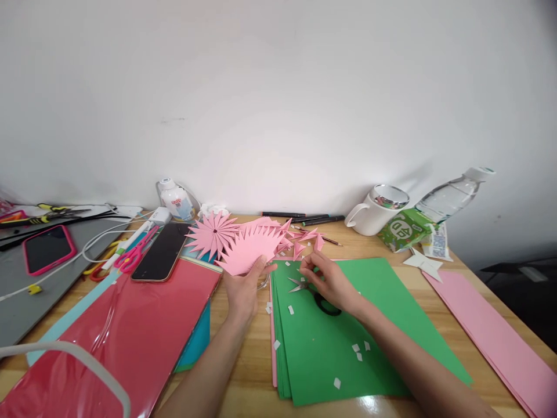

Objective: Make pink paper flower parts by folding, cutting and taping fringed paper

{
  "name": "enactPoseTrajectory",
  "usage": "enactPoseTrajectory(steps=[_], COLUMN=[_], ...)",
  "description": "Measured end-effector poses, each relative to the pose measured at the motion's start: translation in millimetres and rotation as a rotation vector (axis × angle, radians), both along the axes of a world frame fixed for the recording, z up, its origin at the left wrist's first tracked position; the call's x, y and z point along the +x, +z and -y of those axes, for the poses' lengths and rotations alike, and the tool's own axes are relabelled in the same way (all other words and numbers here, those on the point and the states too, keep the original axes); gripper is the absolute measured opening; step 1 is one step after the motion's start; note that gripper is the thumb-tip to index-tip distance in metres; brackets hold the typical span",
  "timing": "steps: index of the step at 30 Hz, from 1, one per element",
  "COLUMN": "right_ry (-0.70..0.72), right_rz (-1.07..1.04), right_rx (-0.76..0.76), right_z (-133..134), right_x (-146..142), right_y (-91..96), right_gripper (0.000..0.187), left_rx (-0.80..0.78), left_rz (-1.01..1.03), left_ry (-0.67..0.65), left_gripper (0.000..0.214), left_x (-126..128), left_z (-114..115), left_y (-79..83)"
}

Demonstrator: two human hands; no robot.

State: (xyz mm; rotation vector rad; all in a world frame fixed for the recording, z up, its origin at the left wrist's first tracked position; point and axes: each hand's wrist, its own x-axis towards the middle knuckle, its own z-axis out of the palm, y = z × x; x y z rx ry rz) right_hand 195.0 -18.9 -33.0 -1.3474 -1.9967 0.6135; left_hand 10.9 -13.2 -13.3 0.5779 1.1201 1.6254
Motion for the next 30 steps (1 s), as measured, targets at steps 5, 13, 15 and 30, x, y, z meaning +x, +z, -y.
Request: enactPoseTrajectory(steps=[5,13,15,30], right_ry=[-0.161,-0.050,-0.052,-0.144], right_rz=[-0.080,0.420,0.389,-0.460], right_rx=[0.462,0.690,0.653,-0.059], right_z=[11,17,17,5], right_x=[-28,-55,-55,-64], right_y=[6.8,9.3,9.2,19.9], right_gripper=[0.009,0.031,0.028,0.026], left_rx=[-0.053,-0.037,-0.049,0.101], left_rz=[-0.006,0.070,0.073,-0.080], left_ry=[-0.022,0.008,0.034,0.011], left_gripper=[0.051,0.045,0.041,0.028], left_x=[0,-3,-5,-3], left_z=[0,1,0,0], left_y=[-6.5,3.6,4.4,-1.6])
